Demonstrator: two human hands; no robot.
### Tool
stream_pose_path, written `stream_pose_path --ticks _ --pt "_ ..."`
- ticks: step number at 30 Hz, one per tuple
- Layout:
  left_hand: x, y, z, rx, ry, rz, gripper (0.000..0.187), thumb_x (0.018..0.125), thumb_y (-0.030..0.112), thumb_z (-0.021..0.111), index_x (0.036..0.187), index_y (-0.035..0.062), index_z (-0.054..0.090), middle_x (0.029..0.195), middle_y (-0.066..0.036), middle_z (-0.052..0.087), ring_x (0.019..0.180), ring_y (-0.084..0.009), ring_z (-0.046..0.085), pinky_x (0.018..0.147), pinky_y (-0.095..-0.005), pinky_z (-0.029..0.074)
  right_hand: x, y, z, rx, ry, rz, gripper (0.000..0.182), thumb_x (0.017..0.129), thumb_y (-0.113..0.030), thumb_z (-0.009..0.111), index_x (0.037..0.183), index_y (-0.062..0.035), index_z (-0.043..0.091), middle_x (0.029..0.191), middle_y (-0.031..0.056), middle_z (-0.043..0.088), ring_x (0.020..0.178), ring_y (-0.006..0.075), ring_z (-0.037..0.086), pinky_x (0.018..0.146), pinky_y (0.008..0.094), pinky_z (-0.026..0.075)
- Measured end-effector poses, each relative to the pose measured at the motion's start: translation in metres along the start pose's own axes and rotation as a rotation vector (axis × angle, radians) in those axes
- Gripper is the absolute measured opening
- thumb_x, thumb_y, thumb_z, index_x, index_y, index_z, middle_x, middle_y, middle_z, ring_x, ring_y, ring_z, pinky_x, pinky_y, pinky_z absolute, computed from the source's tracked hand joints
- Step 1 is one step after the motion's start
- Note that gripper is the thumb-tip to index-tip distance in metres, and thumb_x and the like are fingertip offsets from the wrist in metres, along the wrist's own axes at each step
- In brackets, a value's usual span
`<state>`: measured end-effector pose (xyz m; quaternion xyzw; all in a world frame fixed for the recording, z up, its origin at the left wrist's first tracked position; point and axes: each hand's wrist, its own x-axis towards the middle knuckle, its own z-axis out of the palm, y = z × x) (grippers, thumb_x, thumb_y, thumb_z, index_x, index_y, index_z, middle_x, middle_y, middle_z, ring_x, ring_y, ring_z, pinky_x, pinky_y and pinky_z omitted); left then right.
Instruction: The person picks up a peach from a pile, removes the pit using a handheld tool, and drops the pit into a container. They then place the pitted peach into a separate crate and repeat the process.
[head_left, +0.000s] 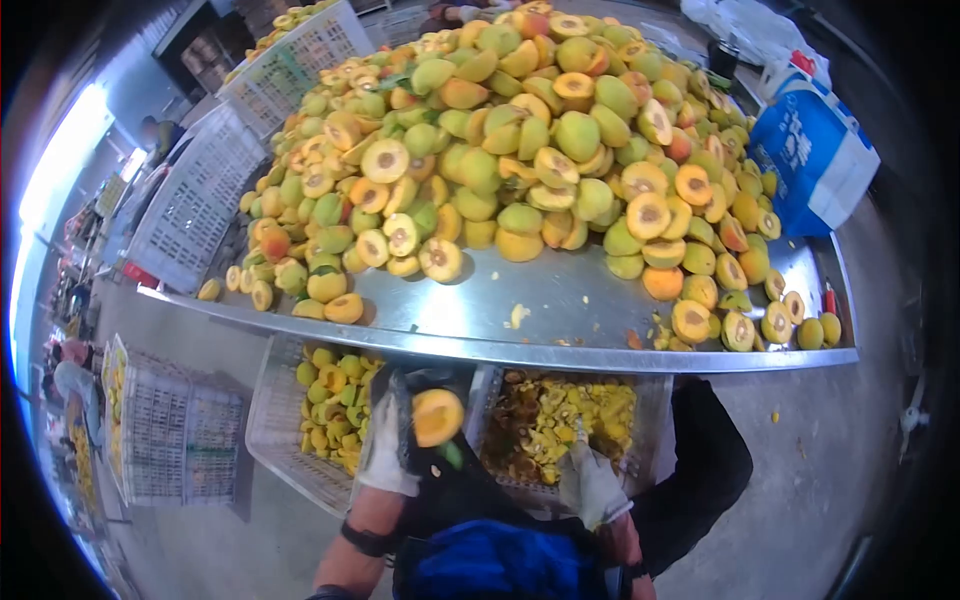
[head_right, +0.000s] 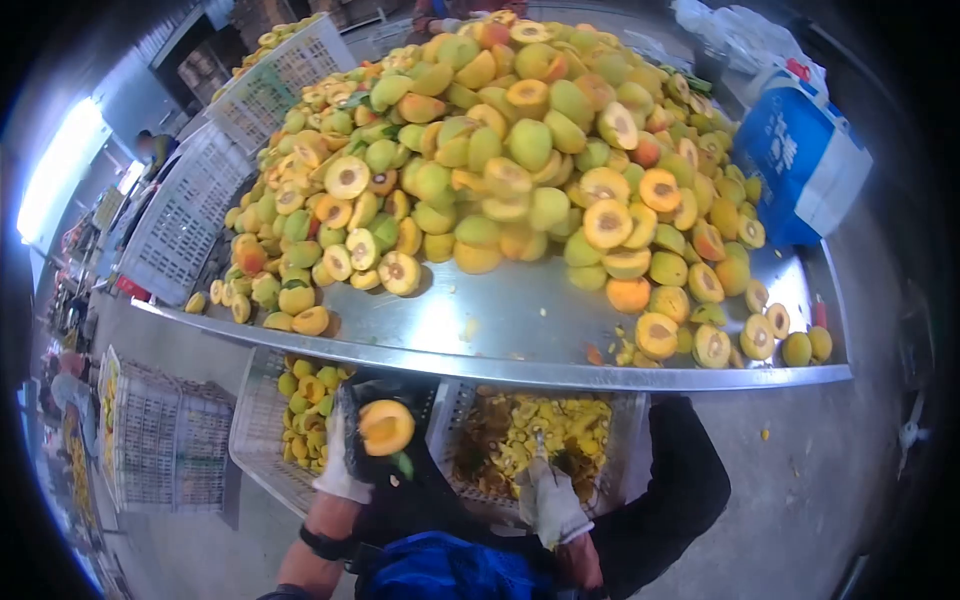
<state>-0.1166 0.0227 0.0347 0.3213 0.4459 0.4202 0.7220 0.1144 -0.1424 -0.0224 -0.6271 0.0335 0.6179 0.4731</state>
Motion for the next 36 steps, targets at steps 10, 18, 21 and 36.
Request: stream_pose_path --ticks 10,18,21,36 --pt "0.067 0.112 0.053 1.391 0.200 0.713 0.042 0.076 0.006 0.072 0.116 0.0072 0.061 0.109 -0.018 0.058 0.092 -0.0329 0.063 0.083 -0.0408 0.051 0.004 0.012 0.020 -0.126 -0.024 -0.165 0.034 0.097 -0.039 0.053 0.087 -0.0089 0.064 0.064 -0.0023 0.056 0.053 0.0076 0.049 0.046 0.0253 0.038" --pt "0.134 0.080 0.097 1.814 -0.040 0.763 0.055 0.071 0.021 0.080 0.119 0.0113 0.054 0.106 -0.020 0.056 0.091 -0.0388 0.062 0.081 -0.0450 0.051 -0.004 0.027 0.008 -0.143 -0.090 -0.206 0.027 0.098 -0.032 0.050 0.087 -0.0091 0.057 0.056 -0.0008 0.050 0.042 0.0112 0.043 0.039 0.0275 0.033" --pt "0.117 0.065 0.092 1.400 -0.026 0.635 0.050 0.072 0.016 0.079 0.113 0.0056 0.053 0.110 -0.022 0.058 0.097 -0.0384 0.062 0.084 -0.0404 0.051 -0.020 -0.001 0.026 -0.093 -0.125 -0.155 0.027 0.096 -0.033 0.053 0.088 -0.0080 0.057 0.058 -0.0009 0.049 0.045 0.0109 0.045 0.042 0.0278 0.035" --pt "0.011 -0.007 0.095 0.016 -0.360 0.216 0.073 0.097 0.062 0.032 0.124 -0.0031 0.050 0.116 -0.015 0.061 0.103 -0.0233 0.063 0.092 -0.0365 0.052 -0.061 -0.071 0.059 -1.169 -0.083 -1.211 0.022 0.088 -0.019 0.063 0.104 -0.0051 0.061 0.098 0.0193 0.063 0.078 0.0357 0.064 0.063 0.0422 0.051"
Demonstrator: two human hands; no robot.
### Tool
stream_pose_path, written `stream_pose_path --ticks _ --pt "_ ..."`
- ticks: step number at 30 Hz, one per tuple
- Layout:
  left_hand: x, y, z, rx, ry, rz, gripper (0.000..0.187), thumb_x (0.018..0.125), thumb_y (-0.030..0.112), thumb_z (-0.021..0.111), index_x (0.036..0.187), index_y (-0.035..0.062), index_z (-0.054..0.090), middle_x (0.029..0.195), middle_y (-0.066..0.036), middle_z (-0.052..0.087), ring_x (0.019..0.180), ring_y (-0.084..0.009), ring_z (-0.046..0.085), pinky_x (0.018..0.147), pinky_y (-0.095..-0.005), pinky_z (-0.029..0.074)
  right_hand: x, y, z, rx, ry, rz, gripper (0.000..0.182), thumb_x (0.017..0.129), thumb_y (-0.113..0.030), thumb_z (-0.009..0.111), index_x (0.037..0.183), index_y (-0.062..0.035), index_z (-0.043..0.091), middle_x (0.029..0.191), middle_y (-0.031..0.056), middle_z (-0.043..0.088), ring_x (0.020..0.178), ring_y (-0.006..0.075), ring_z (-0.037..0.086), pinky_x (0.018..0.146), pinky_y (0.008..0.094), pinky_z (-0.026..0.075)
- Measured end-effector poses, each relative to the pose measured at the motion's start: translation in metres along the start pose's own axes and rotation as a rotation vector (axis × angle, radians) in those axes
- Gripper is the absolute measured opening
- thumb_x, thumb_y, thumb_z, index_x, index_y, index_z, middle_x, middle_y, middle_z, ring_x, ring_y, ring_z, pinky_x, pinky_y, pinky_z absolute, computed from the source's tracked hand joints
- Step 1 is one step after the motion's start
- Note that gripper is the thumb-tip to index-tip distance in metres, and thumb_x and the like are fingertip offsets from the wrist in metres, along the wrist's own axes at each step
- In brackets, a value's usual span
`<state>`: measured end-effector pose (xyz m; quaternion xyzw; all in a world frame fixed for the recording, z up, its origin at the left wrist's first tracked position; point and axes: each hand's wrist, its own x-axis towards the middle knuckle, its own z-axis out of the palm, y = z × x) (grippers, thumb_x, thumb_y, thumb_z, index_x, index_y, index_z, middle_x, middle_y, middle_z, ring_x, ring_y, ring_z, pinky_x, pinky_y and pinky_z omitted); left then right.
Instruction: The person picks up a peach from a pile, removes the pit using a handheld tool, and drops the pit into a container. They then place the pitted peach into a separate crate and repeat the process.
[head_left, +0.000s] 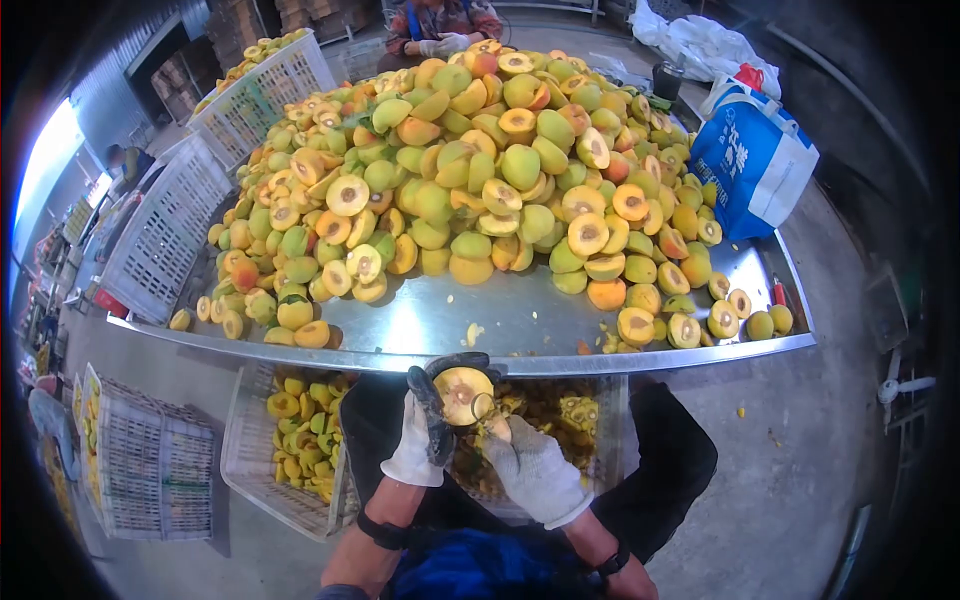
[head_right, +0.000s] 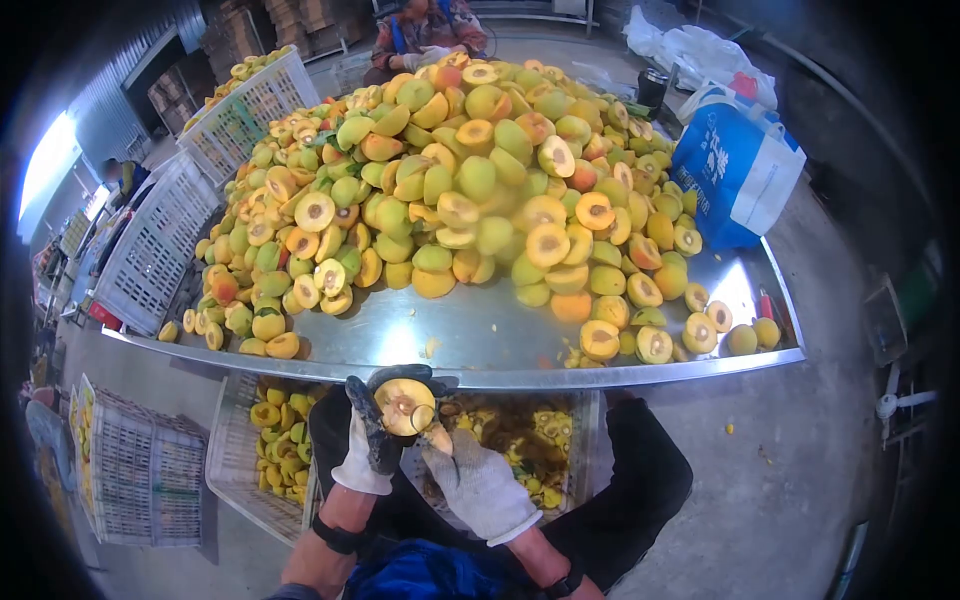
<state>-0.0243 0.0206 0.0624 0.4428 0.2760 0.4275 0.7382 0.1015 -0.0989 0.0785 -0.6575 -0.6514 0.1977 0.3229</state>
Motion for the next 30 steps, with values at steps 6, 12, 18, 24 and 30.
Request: stream_pose_path --ticks 6,12,18,24,30 --pt "-0.003 -0.011 -0.005 0.042 -0.047 -0.070 0.075 0.096 0.064 0.029 0.122 -0.0030 0.052 0.113 -0.013 0.062 0.102 -0.0211 0.062 0.091 -0.0346 0.052 0.005 -0.011 -0.013 0.143 0.019 0.220 0.023 0.089 -0.025 0.062 0.098 -0.0034 0.060 0.078 0.0222 0.062 0.075 0.0417 0.062 0.063 0.0462 0.049" --pt "-0.002 -0.018 -0.008 0.028 -0.177 -0.068 0.068 0.097 0.058 0.041 0.125 -0.0028 0.053 0.115 -0.010 0.062 0.106 -0.0156 0.059 0.094 -0.0303 0.046 0.007 0.001 -0.003 0.260 0.022 0.233 0.025 0.092 -0.028 0.059 0.097 -0.0039 0.057 0.075 0.0216 0.061 0.072 0.0425 0.061 0.061 0.0483 0.049" --pt "-0.006 -0.008 0.006 0.130 -0.093 -0.132 0.063 0.099 0.053 0.043 0.125 -0.0045 0.053 0.114 -0.010 0.062 0.104 -0.0147 0.058 0.092 -0.0286 0.045 0.007 0.006 -0.006 0.246 0.020 0.167 0.025 0.093 -0.029 0.058 0.099 -0.0041 0.056 0.078 0.0204 0.060 0.071 0.0420 0.061 0.060 0.0482 0.049" --pt "-0.012 -0.024 -0.009 0.326 0.001 -0.030 0.047 0.102 0.037 0.043 0.122 -0.0047 0.054 0.110 -0.011 0.062 0.100 -0.0151 0.057 0.091 -0.0290 0.045 0.007 0.020 -0.002 0.244 -0.088 0.252 0.022 0.092 -0.024 0.058 0.102 -0.0045 0.059 0.082 0.0208 0.063 0.075 0.0413 0.062 0.062 0.0477 0.050" --pt "-0.002 0.000 -0.003 0.509 -0.166 -0.144 0.038 0.099 0.026 0.043 0.116 -0.0048 0.058 0.101 -0.009 0.064 0.093 -0.0133 0.057 0.087 -0.0285 0.046 0.003 0.022 0.001 0.252 -0.122 0.237 0.024 0.092 -0.025 0.058 0.105 -0.0052 0.062 0.085 0.0204 0.066 0.080 0.0401 0.064 0.066 0.0452 0.052"
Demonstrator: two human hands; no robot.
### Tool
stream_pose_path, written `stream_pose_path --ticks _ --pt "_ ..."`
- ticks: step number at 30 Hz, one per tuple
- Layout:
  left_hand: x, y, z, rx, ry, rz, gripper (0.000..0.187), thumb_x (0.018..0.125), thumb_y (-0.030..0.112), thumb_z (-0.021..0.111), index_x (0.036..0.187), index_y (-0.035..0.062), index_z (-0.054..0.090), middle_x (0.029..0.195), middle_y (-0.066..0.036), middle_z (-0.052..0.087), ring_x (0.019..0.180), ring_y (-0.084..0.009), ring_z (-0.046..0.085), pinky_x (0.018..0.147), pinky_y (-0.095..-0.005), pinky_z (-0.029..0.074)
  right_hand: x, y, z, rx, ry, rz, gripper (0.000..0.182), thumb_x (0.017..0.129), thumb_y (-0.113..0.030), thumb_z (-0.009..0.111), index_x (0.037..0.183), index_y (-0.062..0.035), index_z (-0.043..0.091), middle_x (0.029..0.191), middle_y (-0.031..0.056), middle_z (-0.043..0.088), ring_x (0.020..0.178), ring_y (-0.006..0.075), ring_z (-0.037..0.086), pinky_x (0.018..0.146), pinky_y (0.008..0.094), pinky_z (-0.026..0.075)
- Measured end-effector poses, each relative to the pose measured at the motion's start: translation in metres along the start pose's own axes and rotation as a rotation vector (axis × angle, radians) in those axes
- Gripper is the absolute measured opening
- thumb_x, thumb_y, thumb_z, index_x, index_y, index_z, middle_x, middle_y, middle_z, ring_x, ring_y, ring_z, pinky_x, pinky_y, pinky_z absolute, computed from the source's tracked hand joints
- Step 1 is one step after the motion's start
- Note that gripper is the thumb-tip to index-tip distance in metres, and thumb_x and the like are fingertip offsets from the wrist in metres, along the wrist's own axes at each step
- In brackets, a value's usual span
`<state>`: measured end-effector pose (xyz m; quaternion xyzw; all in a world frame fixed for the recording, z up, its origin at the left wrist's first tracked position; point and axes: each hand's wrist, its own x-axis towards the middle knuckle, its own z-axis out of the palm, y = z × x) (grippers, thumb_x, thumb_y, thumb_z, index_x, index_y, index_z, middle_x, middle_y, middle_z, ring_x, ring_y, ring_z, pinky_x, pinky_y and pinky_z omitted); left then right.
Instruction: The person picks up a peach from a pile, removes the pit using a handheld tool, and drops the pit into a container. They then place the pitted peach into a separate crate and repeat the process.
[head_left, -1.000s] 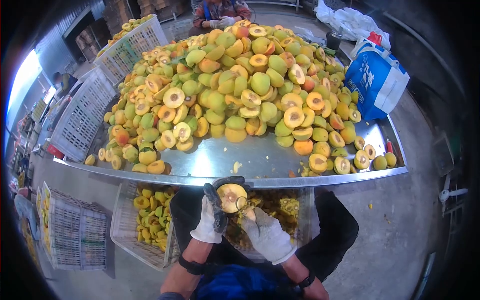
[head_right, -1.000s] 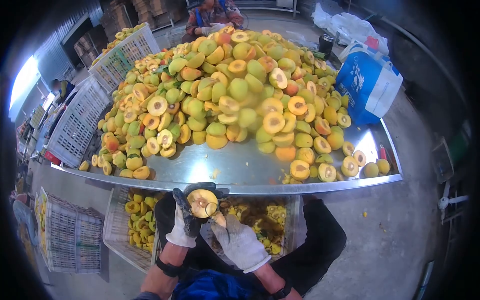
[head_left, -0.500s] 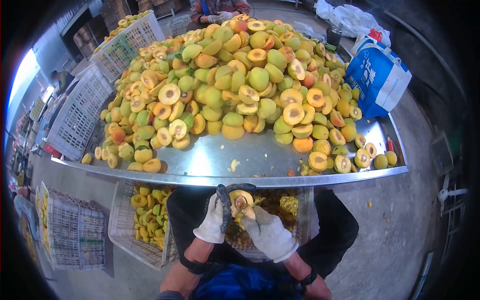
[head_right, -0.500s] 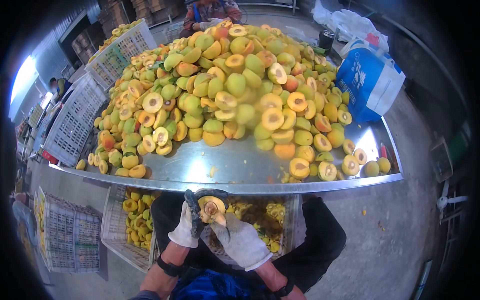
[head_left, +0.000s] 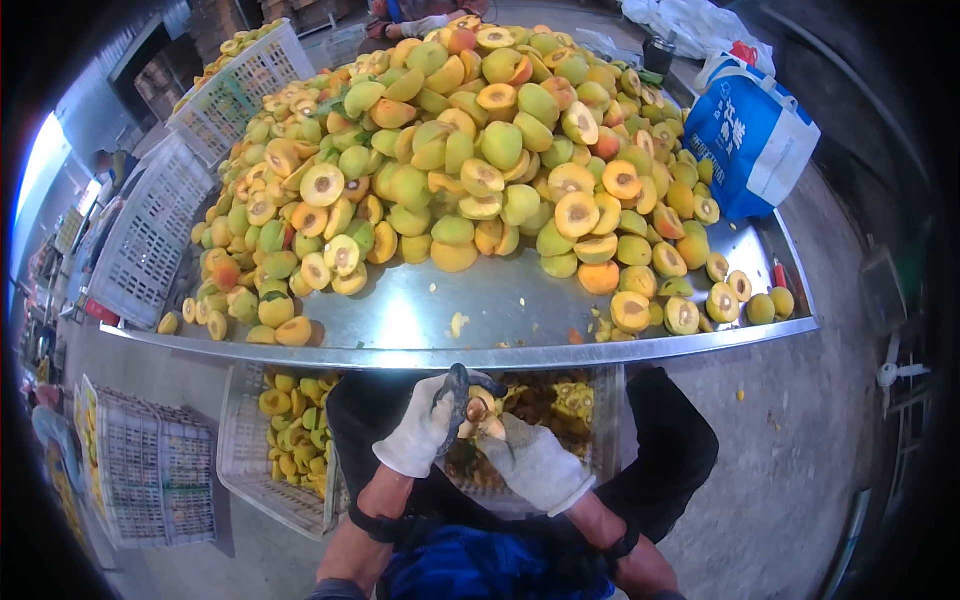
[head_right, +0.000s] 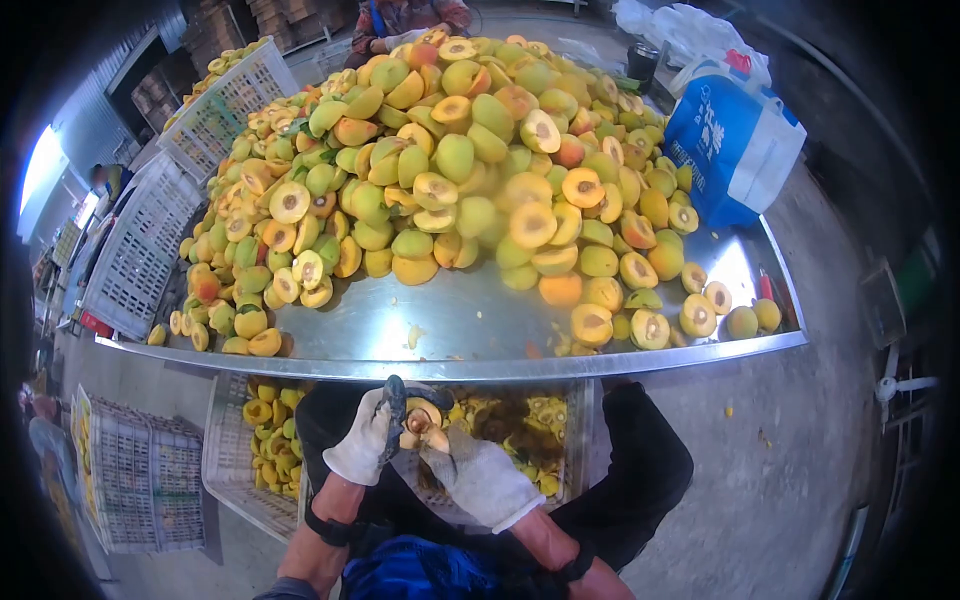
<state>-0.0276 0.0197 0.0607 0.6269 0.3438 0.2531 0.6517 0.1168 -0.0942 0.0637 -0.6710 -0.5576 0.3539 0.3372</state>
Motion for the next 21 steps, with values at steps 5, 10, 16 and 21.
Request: stream_pose_path --ticks 5,10,16,21 --pt "0.007 0.018 0.008 -0.012 -0.033 0.164 0.050 0.095 0.040 0.047 0.111 -0.0048 0.062 0.094 -0.009 0.066 0.087 -0.0142 0.059 0.083 -0.0284 0.047 -0.002 -0.011 -0.005 0.296 -0.021 0.130 0.027 0.093 -0.028 0.056 0.108 -0.0068 0.064 0.091 0.0200 0.067 0.084 0.0391 0.065 0.072 0.0428 0.052" --pt "0.006 0.023 0.000 0.033 -0.095 0.011 0.054 0.095 0.044 0.048 0.110 -0.0056 0.062 0.097 -0.011 0.067 0.091 -0.0170 0.061 0.085 -0.0298 0.048 0.001 0.000 -0.006 0.220 -0.050 0.051 0.029 0.094 -0.032 0.055 0.109 -0.0075 0.062 0.093 0.0210 0.065 0.088 0.0408 0.063 0.072 0.0448 0.052" --pt "0.025 0.023 -0.018 0.244 -0.367 0.027 0.041 0.102 0.028 0.041 0.113 -0.0053 0.062 0.103 -0.014 0.067 0.099 -0.0171 0.060 0.093 -0.0297 0.045 0.001 0.014 0.005 0.079 -0.076 0.000 0.032 0.093 -0.033 0.057 0.109 -0.0058 0.062 0.092 0.0228 0.065 0.089 0.0423 0.061 0.069 0.0492 0.050" --pt "0.021 0.026 -0.008 -0.163 -0.280 -0.126 0.049 0.102 0.037 0.042 0.122 -0.0060 0.056 0.118 -0.015 0.062 0.110 -0.0186 0.058 0.099 -0.0294 0.042 -0.004 0.009 0.005 0.231 -0.017 0.138 0.033 0.093 -0.033 0.057 0.108 -0.0038 0.062 0.092 0.0243 0.065 0.092 0.0420 0.061 0.074 0.0466 0.050"
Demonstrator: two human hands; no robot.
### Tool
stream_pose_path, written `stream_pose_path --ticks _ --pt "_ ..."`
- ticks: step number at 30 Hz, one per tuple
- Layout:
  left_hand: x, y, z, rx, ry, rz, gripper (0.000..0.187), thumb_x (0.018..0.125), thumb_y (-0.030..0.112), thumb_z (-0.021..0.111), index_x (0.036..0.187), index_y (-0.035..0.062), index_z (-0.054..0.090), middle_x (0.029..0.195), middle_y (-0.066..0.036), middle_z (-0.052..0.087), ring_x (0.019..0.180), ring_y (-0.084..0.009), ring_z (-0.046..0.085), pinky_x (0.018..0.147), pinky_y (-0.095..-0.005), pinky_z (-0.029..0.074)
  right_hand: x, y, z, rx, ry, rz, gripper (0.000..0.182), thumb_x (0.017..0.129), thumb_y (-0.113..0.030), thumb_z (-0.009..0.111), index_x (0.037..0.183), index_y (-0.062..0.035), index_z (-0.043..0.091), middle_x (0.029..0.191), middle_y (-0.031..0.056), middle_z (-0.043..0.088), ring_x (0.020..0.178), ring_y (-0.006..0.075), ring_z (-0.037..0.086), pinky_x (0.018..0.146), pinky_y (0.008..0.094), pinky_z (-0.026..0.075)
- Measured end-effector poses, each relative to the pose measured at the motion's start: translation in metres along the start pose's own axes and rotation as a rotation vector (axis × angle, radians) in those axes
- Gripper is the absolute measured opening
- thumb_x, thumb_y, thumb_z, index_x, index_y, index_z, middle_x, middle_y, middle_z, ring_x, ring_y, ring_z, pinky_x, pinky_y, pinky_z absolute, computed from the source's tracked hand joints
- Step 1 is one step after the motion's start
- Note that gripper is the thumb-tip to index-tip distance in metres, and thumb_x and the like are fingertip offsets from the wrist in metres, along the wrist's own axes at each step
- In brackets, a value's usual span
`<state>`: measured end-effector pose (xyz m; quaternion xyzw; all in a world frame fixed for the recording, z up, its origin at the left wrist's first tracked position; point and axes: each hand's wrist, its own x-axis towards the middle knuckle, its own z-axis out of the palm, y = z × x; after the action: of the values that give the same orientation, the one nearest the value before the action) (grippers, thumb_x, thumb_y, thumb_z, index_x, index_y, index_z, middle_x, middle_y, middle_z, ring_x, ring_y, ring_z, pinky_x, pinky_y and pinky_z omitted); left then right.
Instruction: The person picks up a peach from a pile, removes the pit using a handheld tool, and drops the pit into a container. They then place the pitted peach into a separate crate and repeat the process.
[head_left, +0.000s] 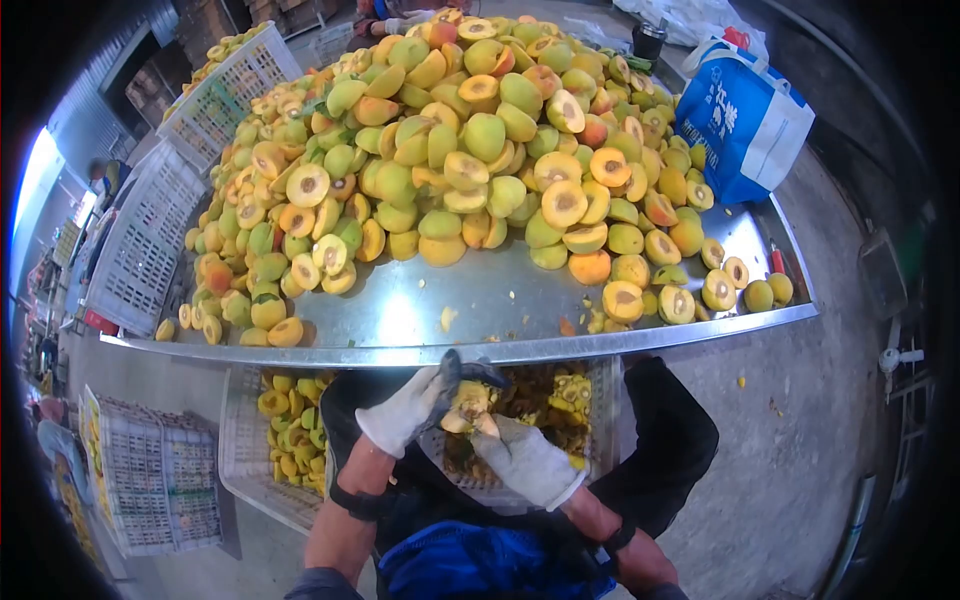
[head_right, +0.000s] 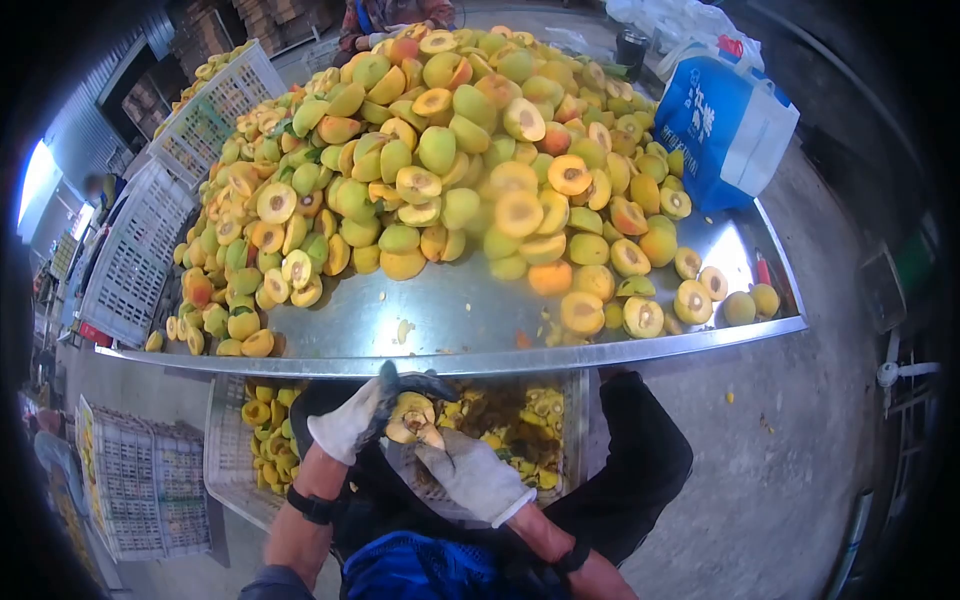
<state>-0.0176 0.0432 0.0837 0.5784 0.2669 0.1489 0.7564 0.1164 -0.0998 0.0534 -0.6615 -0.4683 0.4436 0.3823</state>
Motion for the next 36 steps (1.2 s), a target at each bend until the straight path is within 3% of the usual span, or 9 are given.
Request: stream_pose_path --ticks 5,8,11,13,16,25,28,30,36 --pt "0.002 -0.042 0.033 -0.154 0.222 0.391 0.080 0.086 0.061 0.059 0.126 -0.0075 0.051 0.121 -0.016 0.060 0.112 -0.0205 0.058 0.098 -0.0347 0.045 -0.005 0.004 0.008 0.200 0.046 0.058 0.033 0.093 -0.031 0.057 0.107 -0.0026 0.063 0.092 0.0236 0.065 0.090 0.0406 0.063 0.077 0.0438 0.050" --pt "0.001 -0.067 0.031 -0.101 0.408 0.408 0.069 0.088 0.053 0.061 0.119 -0.0083 0.056 0.111 -0.016 0.065 0.102 -0.0189 0.062 0.092 -0.0331 0.049 -0.008 -0.010 0.009 0.119 0.038 0.064 0.032 0.094 -0.030 0.055 0.106 -0.0021 0.063 0.092 0.0232 0.065 0.088 0.0408 0.063 0.076 0.0435 0.050" --pt "-0.001 -0.050 0.033 -0.157 0.363 0.331 0.056 0.089 0.043 0.061 0.111 -0.0088 0.060 0.100 -0.013 0.068 0.093 -0.0182 0.065 0.086 -0.0311 0.051 -0.013 -0.023 0.002 -0.106 0.040 -0.034 0.032 0.095 -0.030 0.052 0.106 -0.0020 0.062 0.092 0.0234 0.065 0.087 0.0416 0.063 0.076 0.0431 0.050" --pt "0.003 -0.044 0.028 -0.079 0.277 0.327 0.036 0.086 0.022 0.062 0.107 -0.0078 0.063 0.095 -0.011 0.070 0.087 -0.0166 0.065 0.082 -0.0290 0.051 -0.012 -0.014 0.003 -0.155 0.023 -0.074 0.032 0.096 -0.030 0.050 0.107 -0.0022 0.062 0.092 0.0235 0.065 0.085 0.0414 0.063 0.075 0.0423 0.051" --pt "0.003 -0.034 0.011 0.215 0.166 0.254 0.028 0.080 0.005 0.064 0.106 -0.0060 0.064 0.093 -0.012 0.070 0.083 -0.0155 0.065 0.078 -0.0286 0.051 -0.010 -0.001 0.013 -0.014 -0.037 0.108 0.033 0.096 -0.031 0.049 0.109 -0.0031 0.062 0.091 0.0232 0.065 0.085 0.0409 0.063 0.075 0.0423 0.050" --pt "0.015 -0.011 -0.005 0.381 -0.185 0.120 0.029 0.076 0.000 0.070 0.104 -0.0044 0.066 0.091 -0.014 0.071 0.082 -0.0141 0.064 0.077 -0.0278 0.052 -0.019 0.002 0.010 0.437 -0.309 0.114 0.034 0.099 -0.033 0.045 0.094 -0.0029 0.060 0.071 0.0014 0.057 0.058 0.0102 0.051 0.052 0.0257 0.040" --pt "0.018 -0.016 -0.002 0.409 -0.134 0.172 0.030 0.076 0.000 0.070 0.105 -0.0039 0.066 0.088 -0.013 0.070 0.082 -0.0146 0.064 0.076 -0.0280 0.051 -0.020 -0.007 0.012 0.862 -0.376 0.434 0.033 0.100 -0.033 0.045 0.092 -0.0041 0.059 0.064 0.0001 0.052 0.052 0.0085 0.045 0.045 0.0246 0.034" --pt "0.013 -0.021 0.014 0.446 0.120 0.251 0.030 0.076 0.000 0.070 0.105 -0.0034 0.066 0.086 -0.013 0.069 0.082 -0.0159 0.065 0.075 -0.0285 0.051 -0.016 -0.019 0.014 0.922 -0.274 0.425 0.034 0.100 -0.033 0.044 0.090 -0.0042 0.058 0.059 -0.0011 0.047 0.048 0.0076 0.041 0.042 0.0244 0.029" --pt "0.013 -0.020 0.006 0.496 -0.034 0.320 0.022 0.077 0.004 0.071 0.098 -0.0018 0.068 0.081 -0.014 0.068 0.075 -0.0211 0.066 0.070 -0.0303 0.052 -0.015 0.004 0.016 0.673 -0.297 0.327 0.039 0.100 -0.038 0.044 0.084 -0.0037 0.055 0.054 -0.0011 0.043 0.041 0.0087 0.037 0.039 0.0254 0.027"
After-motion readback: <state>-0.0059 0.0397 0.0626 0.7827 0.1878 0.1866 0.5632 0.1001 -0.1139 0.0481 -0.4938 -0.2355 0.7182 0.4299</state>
